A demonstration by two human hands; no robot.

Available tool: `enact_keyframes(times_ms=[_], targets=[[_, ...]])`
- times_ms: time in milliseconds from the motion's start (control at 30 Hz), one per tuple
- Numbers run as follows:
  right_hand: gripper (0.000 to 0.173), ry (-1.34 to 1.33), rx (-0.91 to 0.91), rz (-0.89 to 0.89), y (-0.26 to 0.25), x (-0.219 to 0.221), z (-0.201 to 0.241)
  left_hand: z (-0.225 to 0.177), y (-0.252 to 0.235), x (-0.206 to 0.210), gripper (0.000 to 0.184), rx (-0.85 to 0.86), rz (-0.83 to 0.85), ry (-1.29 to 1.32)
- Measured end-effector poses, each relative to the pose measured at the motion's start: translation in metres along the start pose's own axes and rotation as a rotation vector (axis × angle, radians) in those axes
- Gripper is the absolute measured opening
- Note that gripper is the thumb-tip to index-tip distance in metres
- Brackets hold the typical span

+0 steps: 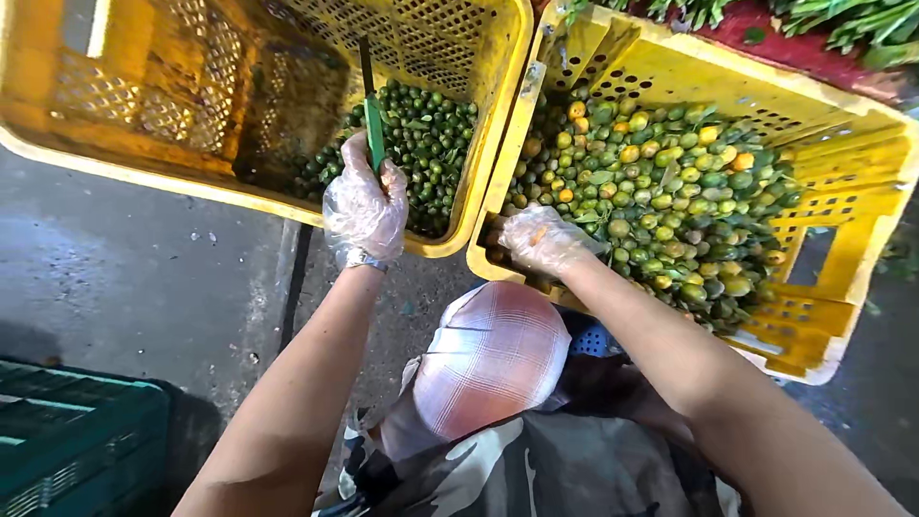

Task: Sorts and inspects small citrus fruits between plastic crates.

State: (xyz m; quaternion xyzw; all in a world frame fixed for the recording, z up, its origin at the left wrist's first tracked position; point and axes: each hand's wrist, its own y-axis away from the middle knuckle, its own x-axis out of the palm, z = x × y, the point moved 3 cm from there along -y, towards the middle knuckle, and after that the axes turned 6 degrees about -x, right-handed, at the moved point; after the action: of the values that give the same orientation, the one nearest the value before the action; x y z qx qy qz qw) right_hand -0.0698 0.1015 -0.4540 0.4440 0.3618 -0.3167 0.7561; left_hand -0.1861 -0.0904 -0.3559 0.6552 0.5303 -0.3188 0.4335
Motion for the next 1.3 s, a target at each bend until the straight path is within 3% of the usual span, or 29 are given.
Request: enact_keyframes(times_ms=[133,233,333,400,533,700,867,1000,1167,1300], targets=[[0.032,0.038,0.166,-0.132,0.015,0.005,-0.026,0.0,-0.001,-0.003,0.05,-0.004,0.018,-0.016],[0.019,0.167,0.284,-0.13,0.017,0.017,-0.05,0.004,-0.003,0.001,0.05,0.009,-0.005,-0.036],[0.017,0.154,0.329,-0.096,0.018,-0.003,-0.032,0.001,-0.003,0.001,0.05,0.007,0.021,-0.044],[0.027,0.067,0.301,-0.103,0.011,-0.013,-0.007,0.005,-0.004,0.005,0.049,0.008,0.0,-0.045],[0.053,-0.184,0.413,-0.02,0.005,-0.026,0.015,-0.003,0.003,0.0,0.05,0.008,0.03,-0.095],[0.03,-0.372,0.345,-0.028,0.033,-0.054,0.024,0.005,0.005,0.01,0.055,0.047,-0.043,-0.088],[0.025,-0.219,0.225,-0.091,0.043,-0.069,0.038,0.011,0.004,0.015,0.056,0.076,-0.081,-0.049],[0.026,-0.194,0.322,-0.138,0.038,-0.058,0.028,0.011,0.001,0.016,0.054,0.056,-0.086,-0.06],[0.037,-0.125,0.65,-0.322,0.04,-0.029,-0.016,0.014,-0.001,0.015,0.052,0.055,-0.088,-0.076],[0.026,-0.13,0.517,-0.407,0.041,-0.037,-0.01,0.009,0.002,0.011,0.053,0.046,-0.073,-0.085]])
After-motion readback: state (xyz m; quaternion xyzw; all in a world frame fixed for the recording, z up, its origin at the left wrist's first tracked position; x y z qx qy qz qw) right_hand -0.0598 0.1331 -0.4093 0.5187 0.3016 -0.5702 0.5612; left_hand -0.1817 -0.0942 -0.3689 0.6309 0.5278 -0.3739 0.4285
